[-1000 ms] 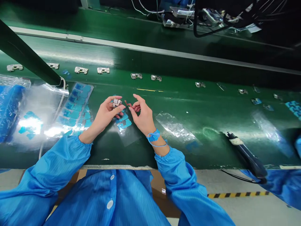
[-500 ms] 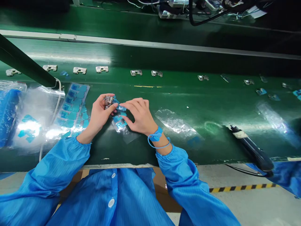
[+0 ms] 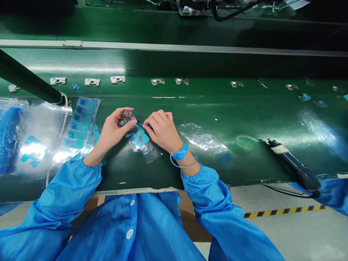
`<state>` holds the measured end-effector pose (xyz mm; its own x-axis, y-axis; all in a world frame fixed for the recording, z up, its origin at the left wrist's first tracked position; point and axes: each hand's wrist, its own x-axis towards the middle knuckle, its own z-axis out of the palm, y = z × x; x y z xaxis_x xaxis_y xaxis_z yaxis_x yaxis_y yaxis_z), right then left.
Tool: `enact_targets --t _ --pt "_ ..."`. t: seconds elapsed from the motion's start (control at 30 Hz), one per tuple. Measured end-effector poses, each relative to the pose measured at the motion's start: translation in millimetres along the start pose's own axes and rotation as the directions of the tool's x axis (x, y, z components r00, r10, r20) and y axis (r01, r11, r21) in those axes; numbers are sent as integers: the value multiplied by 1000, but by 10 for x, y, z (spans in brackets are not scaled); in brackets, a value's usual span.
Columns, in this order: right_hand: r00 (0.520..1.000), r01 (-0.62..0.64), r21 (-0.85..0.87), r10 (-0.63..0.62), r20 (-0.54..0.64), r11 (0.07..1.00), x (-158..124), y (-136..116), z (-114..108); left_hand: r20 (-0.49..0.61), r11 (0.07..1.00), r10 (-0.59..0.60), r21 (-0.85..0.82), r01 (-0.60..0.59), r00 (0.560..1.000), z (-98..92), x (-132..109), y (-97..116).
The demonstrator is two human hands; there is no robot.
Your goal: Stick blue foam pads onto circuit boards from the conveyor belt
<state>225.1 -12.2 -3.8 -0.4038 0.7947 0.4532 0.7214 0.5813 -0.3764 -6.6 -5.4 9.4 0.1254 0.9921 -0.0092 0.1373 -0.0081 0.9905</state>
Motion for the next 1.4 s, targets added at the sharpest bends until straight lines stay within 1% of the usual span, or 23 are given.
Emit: enact_targets --t 0.03,0.07,0.1,0.13,0.17,0.2,0.23,0.27,0.3,0.33,0.37,0.43,0.53,0.6,0.7,0.8,0.87,0.93,1.0,1.1,1.2,1.3,1.4 --pt "999 -40 76 43 -32 996 8 -2 -15 -5 994 -55 -93 55 998 -7 10 16" --pt "992 -94 192 108 -61 977 15 -7 -26 11 974 -112 -197 112 994 -13 20 31" --pt "979 -158 335 192 -71 929 22 -14 -31 46 942 -157 -293 164 986 -15 25 44" --pt "958 -224 482 282 -50 847 27 -24 -30 90 909 -182 -363 202 979 -12 27 56" --pt "933 -288 606 361 1 742 30 -37 -24 135 888 -183 -402 223 974 -3 22 64" --pt "907 -344 691 417 68 636 32 -52 -13 168 883 -169 -412 224 971 13 12 70" --pt "885 -390 739 446 135 550 31 -68 1 183 890 -147 -404 211 972 35 -2 72" --pt "872 -421 760 452 188 495 29 -84 16 182 904 -124 -385 187 975 59 -20 72" --pt "867 -436 767 447 219 470 26 -98 29 167 917 -104 -365 159 980 83 -37 68" --pt "869 -439 764 440 227 472 22 -110 38 143 929 -88 -346 133 986 105 -54 63" --pt "874 -433 752 434 217 497 19 -119 42 117 937 -78 -331 113 990 121 -67 55" --pt "891 -402 707 426 156 582 16 -133 32 77 947 -67 -310 88 995 138 -81 40" --pt "915 -351 626 397 72 696 22 -151 -8 68 953 -60 -293 77 996 133 -78 27" --pt "926 -329 597 375 50 732 27 -163 -29 70 954 -58 -290 76 996 129 -73 29" --pt "934 -304 587 355 29 750 26 -163 -37 77 945 -73 -313 94 994 134 -69 40" --pt "925 -294 607 380 -14 738 18 -132 -42 113 887 -157 -421 191 981 135 -60 45" --pt "910 -314 652 414 0 690 15 -112 -56 138 848 -200 -472 242 970 123 -50 40" --pt "904 -350 711 418 87 610 15 -108 -75 156 856 -201 -452 250 967 103 -40 30" --pt "906 -383 741 380 186 551 15 -122 -89 181 885 -180 -399 240 967 84 -39 19" --pt "909 -409 727 321 268 551 4 -147 -86 224 909 -174 -337 244 959 73 -52 18" --pt "900 -430 730 310 305 531 -22 -144 -55 244 899 -182 -351 262 953 84 -67 38" --pt "891 -446 738 327 315 506 -37 -141 -22 269 877 -184 -389 282 945 100 -72 64" --pt "890 -441 746 351 291 499 -29 -167 -1 262 863 -186 -416 285 947 115 -75 90"
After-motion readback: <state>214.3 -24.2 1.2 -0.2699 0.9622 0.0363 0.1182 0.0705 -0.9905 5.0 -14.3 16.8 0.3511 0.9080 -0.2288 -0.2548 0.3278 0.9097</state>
